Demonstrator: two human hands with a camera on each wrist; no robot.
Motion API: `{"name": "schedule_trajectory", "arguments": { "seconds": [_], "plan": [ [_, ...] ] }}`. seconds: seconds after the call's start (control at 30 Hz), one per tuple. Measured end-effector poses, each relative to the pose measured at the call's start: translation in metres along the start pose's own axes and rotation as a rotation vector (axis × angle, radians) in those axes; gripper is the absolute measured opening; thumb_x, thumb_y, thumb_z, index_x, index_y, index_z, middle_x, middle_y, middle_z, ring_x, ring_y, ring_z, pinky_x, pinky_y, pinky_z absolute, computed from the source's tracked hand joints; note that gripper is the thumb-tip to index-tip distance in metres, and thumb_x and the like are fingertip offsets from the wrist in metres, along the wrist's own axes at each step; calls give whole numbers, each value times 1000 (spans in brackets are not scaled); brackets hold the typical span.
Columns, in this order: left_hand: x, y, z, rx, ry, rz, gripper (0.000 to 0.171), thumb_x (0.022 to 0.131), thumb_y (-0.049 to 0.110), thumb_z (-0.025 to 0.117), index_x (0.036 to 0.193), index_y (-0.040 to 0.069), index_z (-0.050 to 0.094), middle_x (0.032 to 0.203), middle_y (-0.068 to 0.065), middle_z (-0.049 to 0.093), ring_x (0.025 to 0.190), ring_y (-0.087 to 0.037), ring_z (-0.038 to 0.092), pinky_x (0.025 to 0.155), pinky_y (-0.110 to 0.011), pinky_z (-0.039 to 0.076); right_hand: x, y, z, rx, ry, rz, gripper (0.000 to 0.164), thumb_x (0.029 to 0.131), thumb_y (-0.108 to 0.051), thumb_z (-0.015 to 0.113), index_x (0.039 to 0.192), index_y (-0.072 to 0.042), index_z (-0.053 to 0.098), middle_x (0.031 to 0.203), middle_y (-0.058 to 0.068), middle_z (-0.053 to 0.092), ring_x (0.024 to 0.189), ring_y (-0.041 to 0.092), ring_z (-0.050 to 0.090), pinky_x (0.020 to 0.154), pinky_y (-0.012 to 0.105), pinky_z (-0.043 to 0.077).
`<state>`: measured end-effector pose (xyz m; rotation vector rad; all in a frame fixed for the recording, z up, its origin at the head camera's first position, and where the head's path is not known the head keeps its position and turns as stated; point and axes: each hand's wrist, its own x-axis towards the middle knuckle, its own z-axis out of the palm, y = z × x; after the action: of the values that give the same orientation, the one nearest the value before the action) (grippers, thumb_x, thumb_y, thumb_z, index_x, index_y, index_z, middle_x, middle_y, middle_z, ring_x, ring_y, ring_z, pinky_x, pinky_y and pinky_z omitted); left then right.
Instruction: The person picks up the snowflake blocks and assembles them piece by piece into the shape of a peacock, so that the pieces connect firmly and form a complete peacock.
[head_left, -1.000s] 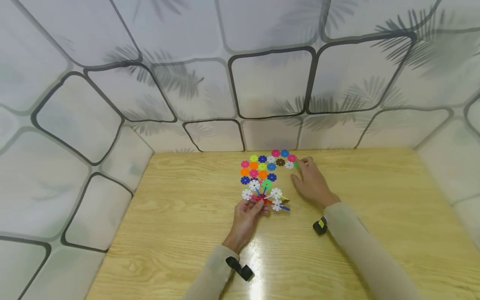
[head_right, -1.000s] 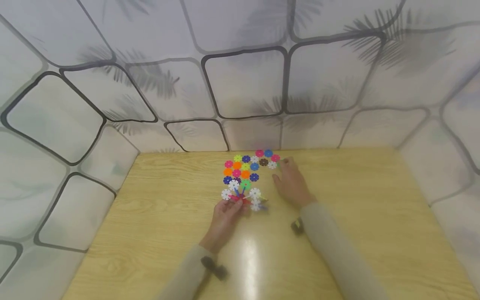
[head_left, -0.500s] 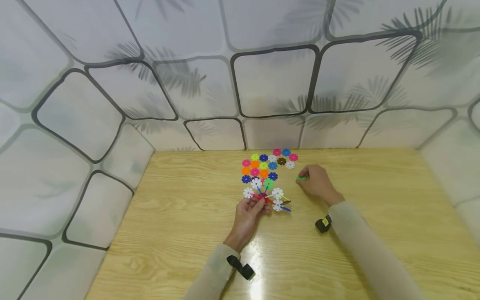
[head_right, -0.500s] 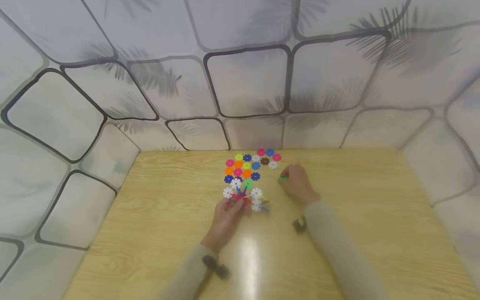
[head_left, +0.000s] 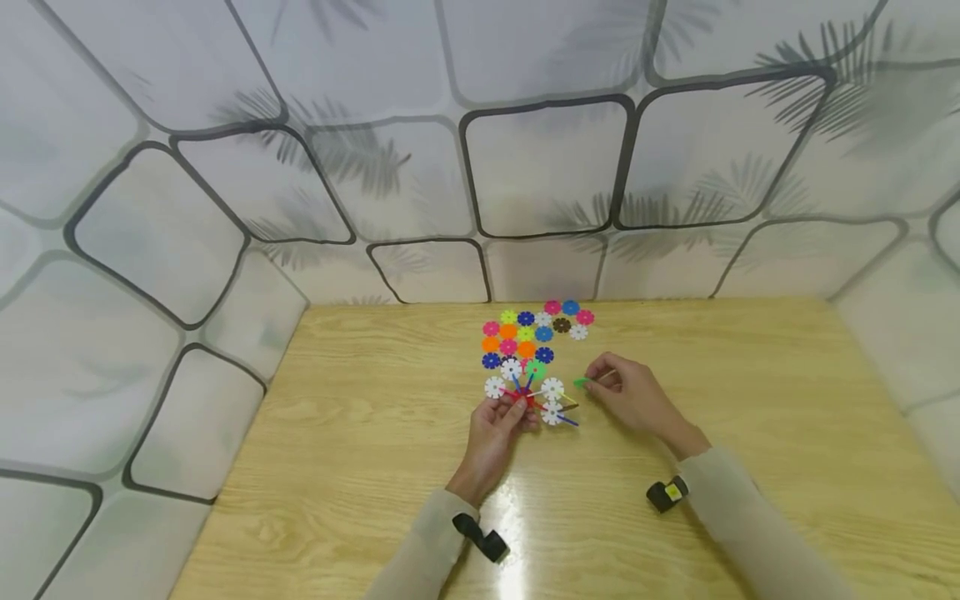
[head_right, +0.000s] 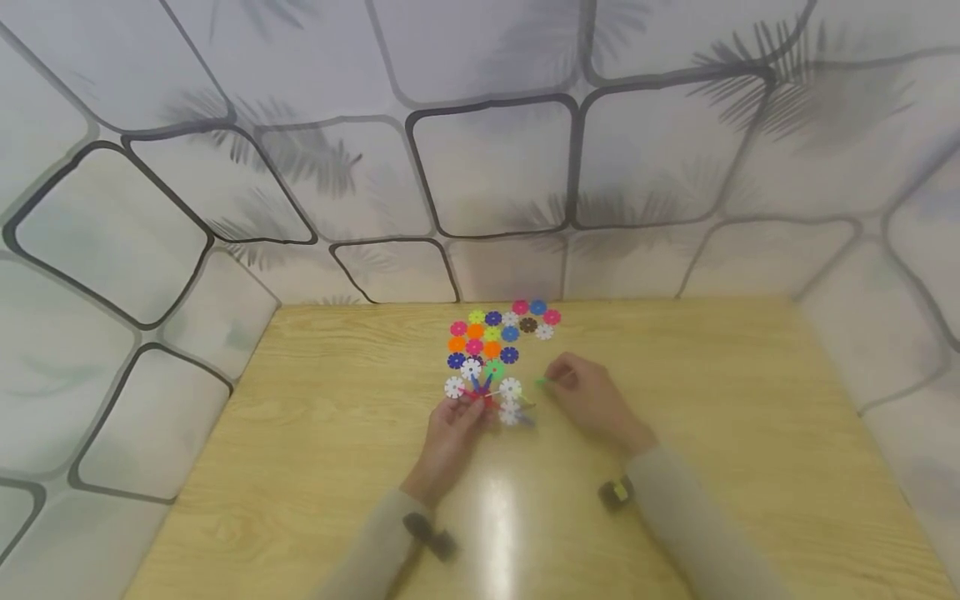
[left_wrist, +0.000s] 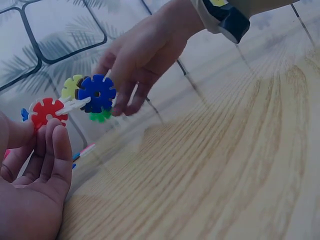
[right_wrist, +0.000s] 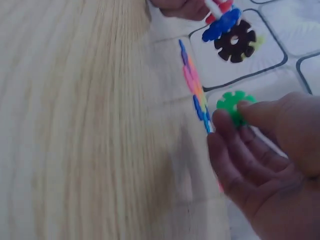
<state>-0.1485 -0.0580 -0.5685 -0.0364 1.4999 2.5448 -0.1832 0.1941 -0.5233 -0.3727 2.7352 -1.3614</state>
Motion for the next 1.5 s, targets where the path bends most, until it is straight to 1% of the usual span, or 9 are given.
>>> {"name": "schedule_trajectory", "arguments": {
  "seconds": [0.23,0.37,0.5,0.77,1.0,1.13,1.27,1.4,1.5],
  "plan": [
    [1,-1,0,-11,7,10,16,109,-2,57,99,10,59,90,1,74,81,-9,73,79,-24,65,-8,-10,6,131,60,-118,13,100,-3,77,112,-7,73,101,8,80,88,10,76,81,21,64],
    [1,-1,-1,-10,13,6,16,110,-3,56,98,9,59,90,2,74,81,-9,74,79,-25,65,-10,-14,8,158,73,-168,13,99,2,77,110,-5,73,99,9,80,86,13,77,80,21,64],
    [1,-2,-2,-17,15,5,17,110,-3,55,98,9,59,89,3,75,81,-10,74,79,-25,65,-11,-15,9,106,74,-186,13,98,1,78,108,-8,75,99,5,81,89,14,77,84,21,64],
    [0,-2,-4,-7,-21,17,15,110,-2,57,100,9,62,91,2,74,81,-9,74,81,-24,65,-9,-15,13,-8,119,-335,16,95,4,80,105,-8,78,99,4,83,91,17,80,84,29,67],
    [0,-2,-4,-12,-20,6,18,109,-3,57,99,11,62,89,3,77,81,-9,75,82,-25,66,-11,-18,14,-47,139,-355,15,94,3,82,104,-7,79,100,4,83,93,21,81,85,33,68],
    [-1,-1,-4,-6,-27,4,19,109,-4,56,99,11,62,90,3,77,81,-9,75,83,-25,65,-14,-18,16,-50,165,-367,16,93,4,82,105,-7,80,101,4,84,93,19,80,85,30,67],
    [-2,0,-5,-2,-35,6,21,109,-5,55,99,11,63,89,4,77,82,-8,75,83,-25,65,-16,-18,18,-59,193,-434,19,91,7,82,104,-7,79,100,4,84,92,20,80,84,26,65],
    [-3,1,-5,-12,-47,15,22,109,-5,55,99,12,63,89,4,78,82,-8,75,83,-25,66,-17,-20,19,-100,209,-523,22,88,10,83,104,-5,79,100,5,83,92,23,80,84,33,67],
    [-3,1,-5,-9,-59,21,21,108,-5,55,99,11,64,90,4,79,83,-8,76,84,-25,66,-17,-22,20,-137,213,-558,24,87,12,83,105,-4,78,100,6,82,92,24,80,84,38,68]
  ]
}}
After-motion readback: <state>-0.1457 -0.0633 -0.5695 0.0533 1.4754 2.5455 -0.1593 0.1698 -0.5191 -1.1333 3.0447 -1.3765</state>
